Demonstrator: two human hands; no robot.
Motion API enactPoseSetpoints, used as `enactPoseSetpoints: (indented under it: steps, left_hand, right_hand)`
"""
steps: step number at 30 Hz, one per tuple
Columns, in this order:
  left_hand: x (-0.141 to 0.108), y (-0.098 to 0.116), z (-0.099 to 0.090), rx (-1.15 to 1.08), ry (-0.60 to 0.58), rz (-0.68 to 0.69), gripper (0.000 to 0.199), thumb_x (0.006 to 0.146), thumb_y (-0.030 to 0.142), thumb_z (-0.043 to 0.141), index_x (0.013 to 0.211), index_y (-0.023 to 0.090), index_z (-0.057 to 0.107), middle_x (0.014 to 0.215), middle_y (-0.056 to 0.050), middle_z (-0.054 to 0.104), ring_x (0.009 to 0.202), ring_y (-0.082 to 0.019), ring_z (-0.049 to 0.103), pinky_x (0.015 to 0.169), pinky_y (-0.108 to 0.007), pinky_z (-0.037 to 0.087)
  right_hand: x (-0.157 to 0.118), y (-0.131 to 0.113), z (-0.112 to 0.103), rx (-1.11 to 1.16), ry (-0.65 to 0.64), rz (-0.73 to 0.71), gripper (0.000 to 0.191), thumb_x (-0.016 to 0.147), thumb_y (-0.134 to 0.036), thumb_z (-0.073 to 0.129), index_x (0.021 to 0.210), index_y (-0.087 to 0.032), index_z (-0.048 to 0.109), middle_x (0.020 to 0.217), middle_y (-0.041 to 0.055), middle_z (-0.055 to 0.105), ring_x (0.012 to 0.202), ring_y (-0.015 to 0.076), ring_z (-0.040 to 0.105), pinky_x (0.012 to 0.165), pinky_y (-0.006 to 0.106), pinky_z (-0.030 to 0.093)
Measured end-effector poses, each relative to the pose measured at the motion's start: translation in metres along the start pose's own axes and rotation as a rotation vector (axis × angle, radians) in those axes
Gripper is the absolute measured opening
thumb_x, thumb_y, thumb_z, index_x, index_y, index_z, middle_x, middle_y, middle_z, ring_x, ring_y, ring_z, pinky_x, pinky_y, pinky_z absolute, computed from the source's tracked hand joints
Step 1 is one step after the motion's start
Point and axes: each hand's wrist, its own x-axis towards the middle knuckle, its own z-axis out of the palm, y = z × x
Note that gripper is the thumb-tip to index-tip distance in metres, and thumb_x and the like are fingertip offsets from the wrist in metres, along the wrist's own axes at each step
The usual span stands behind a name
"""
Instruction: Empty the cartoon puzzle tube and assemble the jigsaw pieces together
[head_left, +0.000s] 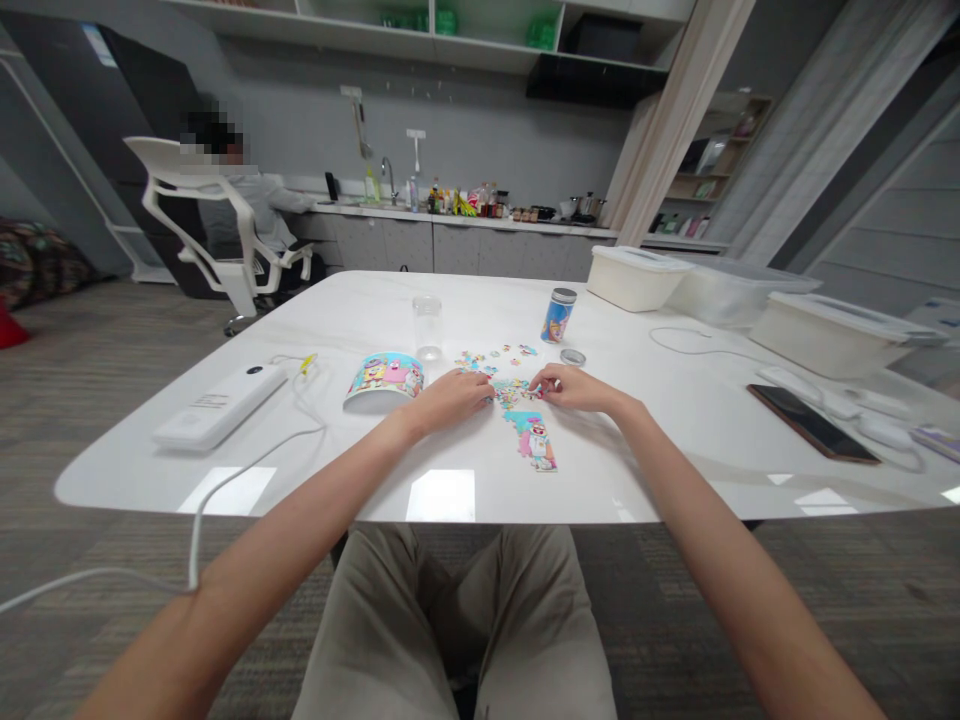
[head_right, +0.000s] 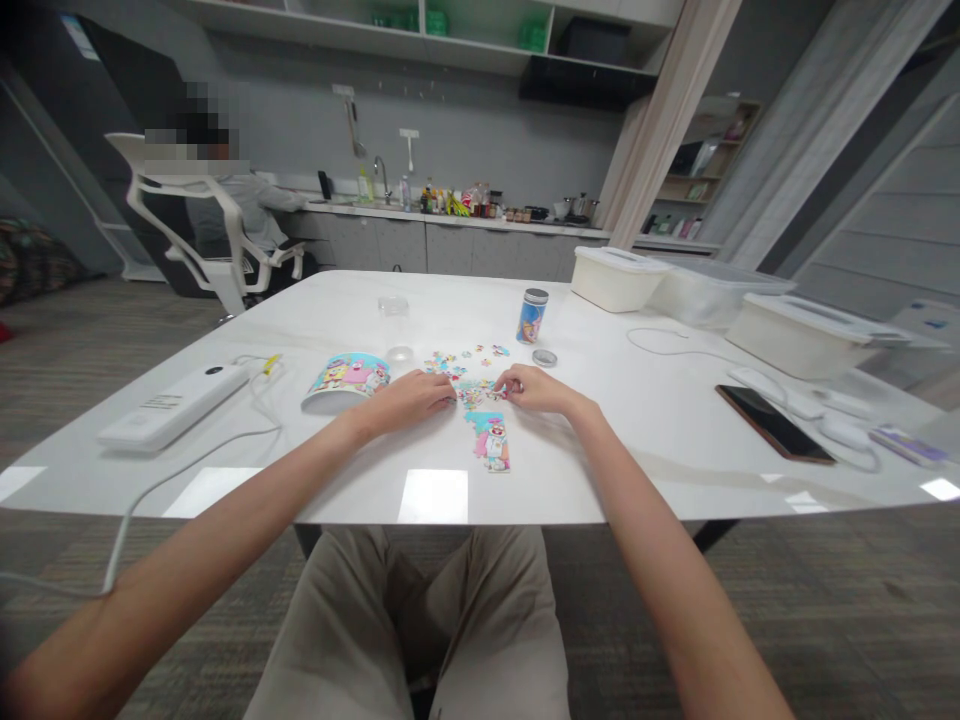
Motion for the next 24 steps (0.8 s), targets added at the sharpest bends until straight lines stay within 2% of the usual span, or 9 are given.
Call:
enactPoseSetpoints:
  steps: [9,17,21,24]
  left_hand:
    - [-0.001,-0.002,-0.002,0.070,0.019,-0.011,0.017,0.092,0.011,0.045,0.098,0.017,0.061,0.100,-0.007,0.066,0.089,-0.018,0.062,0.077,-0.030,0.041]
    - [-0.003,-0.006,-0.001,0.075,0.093,-0.008,0.018,0.089,0.010,0.048,0.099,0.018,0.061,0.101,-0.006,0.066,0.085,-0.017,0.062,0.075,-0.029,0.042]
    - [-0.005,-0.010,-0.002,0.058,0.081,-0.008,0.020,0.088,0.007,0.047,0.096,0.018,0.061,0.097,-0.005,0.067,0.085,-0.016,0.063,0.075,-0.028,0.043]
    - [-0.005,-0.011,-0.002,0.018,0.052,0.023,0.020,0.090,0.007,0.046,0.097,0.018,0.061,0.098,-0.005,0.068,0.085,-0.015,0.064,0.076,-0.027,0.043]
  right_hand:
    - [0.001,-0.005,0.001,0.028,-0.009,-0.053,0.032,0.073,-0.006,0.054,0.097,-0.018,0.071,0.084,0.0044,0.063,0.073,0.0151,0.056,0.069,0.027,0.047]
    - [-0.001,-0.006,0.000,0.076,-0.044,-0.022,0.019,0.081,-0.018,0.057,0.094,-0.019,0.070,0.081,0.0040,0.068,0.070,0.0152,0.059,0.069,0.029,0.047]
    - [-0.001,-0.010,-0.002,0.111,0.008,-0.006,0.014,0.082,-0.023,0.059,0.092,-0.019,0.069,0.081,0.0041,0.071,0.073,0.0164,0.063,0.070,0.030,0.048]
    - [-0.001,-0.013,-0.003,0.108,0.041,-0.015,0.012,0.081,-0.018,0.058,0.088,-0.020,0.068,0.081,0.0037,0.072,0.075,0.0172,0.064,0.070,0.030,0.049]
